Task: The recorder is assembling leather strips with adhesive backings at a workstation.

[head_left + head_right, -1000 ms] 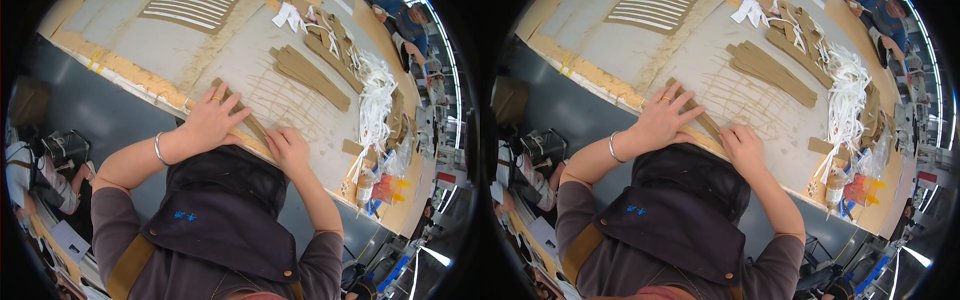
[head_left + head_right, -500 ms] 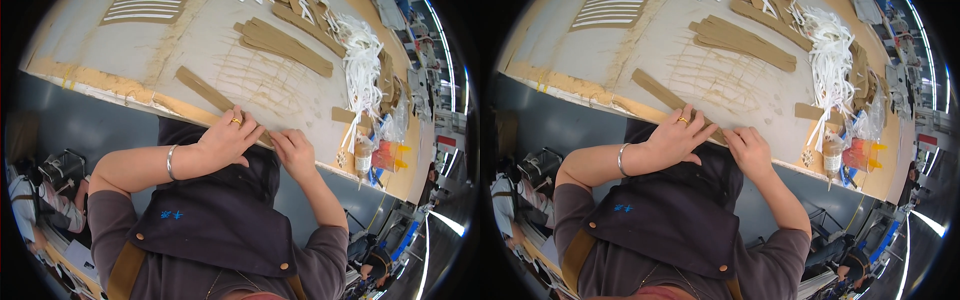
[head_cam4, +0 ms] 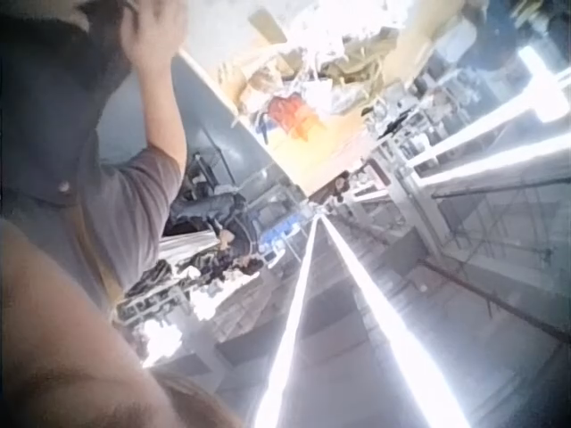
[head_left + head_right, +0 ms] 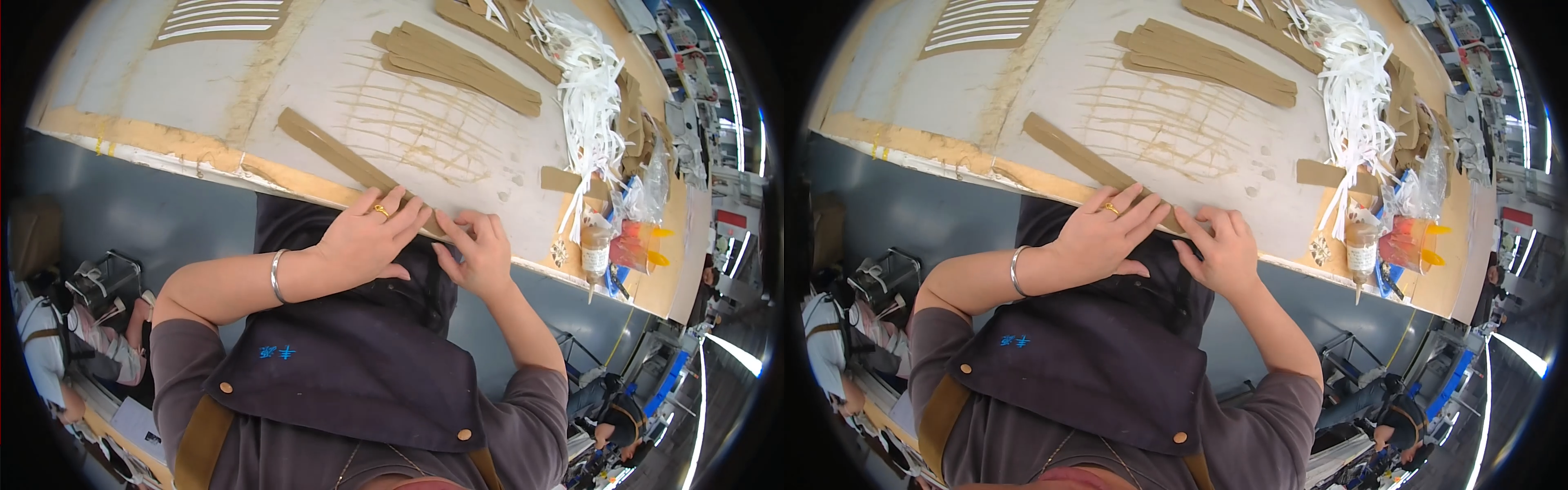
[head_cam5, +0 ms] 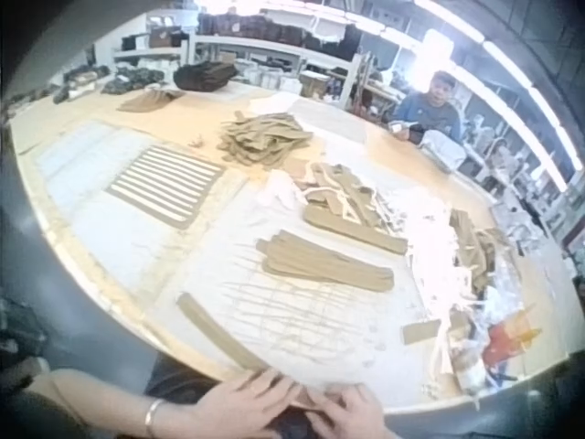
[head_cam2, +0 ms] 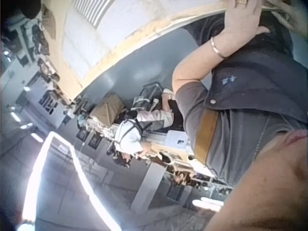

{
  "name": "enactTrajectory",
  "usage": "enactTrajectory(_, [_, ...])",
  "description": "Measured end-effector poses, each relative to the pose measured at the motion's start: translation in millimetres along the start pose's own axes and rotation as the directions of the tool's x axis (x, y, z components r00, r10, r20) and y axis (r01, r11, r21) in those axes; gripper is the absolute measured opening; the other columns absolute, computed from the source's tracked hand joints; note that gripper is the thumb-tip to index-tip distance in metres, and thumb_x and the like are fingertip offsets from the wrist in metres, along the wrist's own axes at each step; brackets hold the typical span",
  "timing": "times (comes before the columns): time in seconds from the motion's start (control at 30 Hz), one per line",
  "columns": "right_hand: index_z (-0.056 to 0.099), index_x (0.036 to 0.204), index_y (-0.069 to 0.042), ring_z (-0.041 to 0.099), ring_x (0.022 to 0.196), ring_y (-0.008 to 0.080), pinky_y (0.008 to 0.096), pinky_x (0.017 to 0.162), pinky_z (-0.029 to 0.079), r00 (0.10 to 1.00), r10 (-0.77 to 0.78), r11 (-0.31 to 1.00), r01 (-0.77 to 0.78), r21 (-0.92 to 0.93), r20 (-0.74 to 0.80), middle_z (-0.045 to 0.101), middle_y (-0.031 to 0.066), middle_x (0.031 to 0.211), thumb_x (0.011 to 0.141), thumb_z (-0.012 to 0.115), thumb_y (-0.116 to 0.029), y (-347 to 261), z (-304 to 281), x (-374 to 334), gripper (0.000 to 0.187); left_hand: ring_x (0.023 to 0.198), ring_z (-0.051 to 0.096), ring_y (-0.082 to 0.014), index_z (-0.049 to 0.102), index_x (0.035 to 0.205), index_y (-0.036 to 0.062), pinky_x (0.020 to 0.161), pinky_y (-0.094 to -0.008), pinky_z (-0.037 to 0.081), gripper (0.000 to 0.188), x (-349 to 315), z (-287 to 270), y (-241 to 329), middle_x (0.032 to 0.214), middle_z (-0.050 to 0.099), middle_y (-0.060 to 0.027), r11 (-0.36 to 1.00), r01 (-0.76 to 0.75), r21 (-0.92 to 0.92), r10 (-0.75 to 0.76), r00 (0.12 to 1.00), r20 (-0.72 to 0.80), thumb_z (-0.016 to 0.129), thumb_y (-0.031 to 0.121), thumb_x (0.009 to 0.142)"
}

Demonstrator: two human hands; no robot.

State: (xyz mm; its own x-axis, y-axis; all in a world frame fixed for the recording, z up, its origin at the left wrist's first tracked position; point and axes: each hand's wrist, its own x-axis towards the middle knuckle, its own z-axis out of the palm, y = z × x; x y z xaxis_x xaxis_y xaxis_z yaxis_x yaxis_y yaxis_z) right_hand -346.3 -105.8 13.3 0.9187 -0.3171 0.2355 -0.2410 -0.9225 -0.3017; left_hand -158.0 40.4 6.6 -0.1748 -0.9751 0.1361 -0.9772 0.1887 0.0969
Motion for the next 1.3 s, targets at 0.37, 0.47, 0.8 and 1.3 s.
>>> enactTrajectory(0.37, [0.073, 0.112, -0.015, 0.053, 0.08, 0.0216, 0.0332, 0.067, 0.047, 0.998, 0.017, 1.0, -0.017, 0.001, -0.066, 0.056, 0.0016, 0.091, 0.067, 0.083, -0.013, 1, 6, 0, 0.046, 0.141, 0.037, -0.0238, 0.037, 0.149, 0.0093, 0.115, -0.0571, 0.019, 0.098, -59, -22, -115, 0.145, 0.046, -0.0071, 0.857, 0.494, 0.151, -0.496, 0.868, -0.022, 0.061, 0.069, 0.075])
enactTrajectory(0.47, [0.074, 0.105, -0.014, 0.053, 0.076, 0.022, 0.0335, 0.064, 0.047, 0.998, -0.022, 0.999, 0.024, 0.03, -0.055, 0.056, 0.0009, 0.084, 0.064, 0.082, -0.01, 6, 3, -3, 0.042, 0.141, 0.038, -0.0243, 0.04, 0.147, 0.009, 0.114, -0.0595, 0.017, 0.09, -48, -27, -102, 0.144, 0.046, -0.01, 0.885, 0.464, 0.036, -0.461, 0.885, -0.063, 0.065, 0.062, 0.079])
enactTrajectory(0.8, [0.078, 0.089, -0.009, 0.055, 0.062, 0.0194, 0.0319, 0.052, 0.045, 0.801, -0.357, 0.925, 0.229, -0.304, -0.481, 0.058, 0.0028, 0.073, 0.061, 0.079, 0.004, 50, -89, 98, 0.031, 0.101, 0.063, -0.0173, 0.062, 0.121, 0.012, 0.109, -0.0504, 0.031, 0.038, 51, -26, -128, 0.097, 0.066, -0.0015, 0.969, 0.236, 0.068, -0.187, 0.889, -0.418, 0.055, 0.006, 0.084])
enactTrajectory(1.3, [0.066, 0.117, -0.01, 0.059, 0.105, 0.0344, 0.0433, 0.092, 0.05, 0.99, -0.111, 0.973, 0.127, 0.192, -0.093, 0.059, 0.0142, 0.117, 0.076, 0.055, 0.008, 6, 67, 253, 0.046, 0.096, 0.062, -0.0217, 0.068, 0.098, 0.0149, 0.082, -0.0392, 0.045, 0.011, -34, 4, -276, 0.096, 0.065, -0.0002, 0.777, 0.629, 0.014, -0.557, 0.698, -0.45, 0.065, 0.019, 0.087])
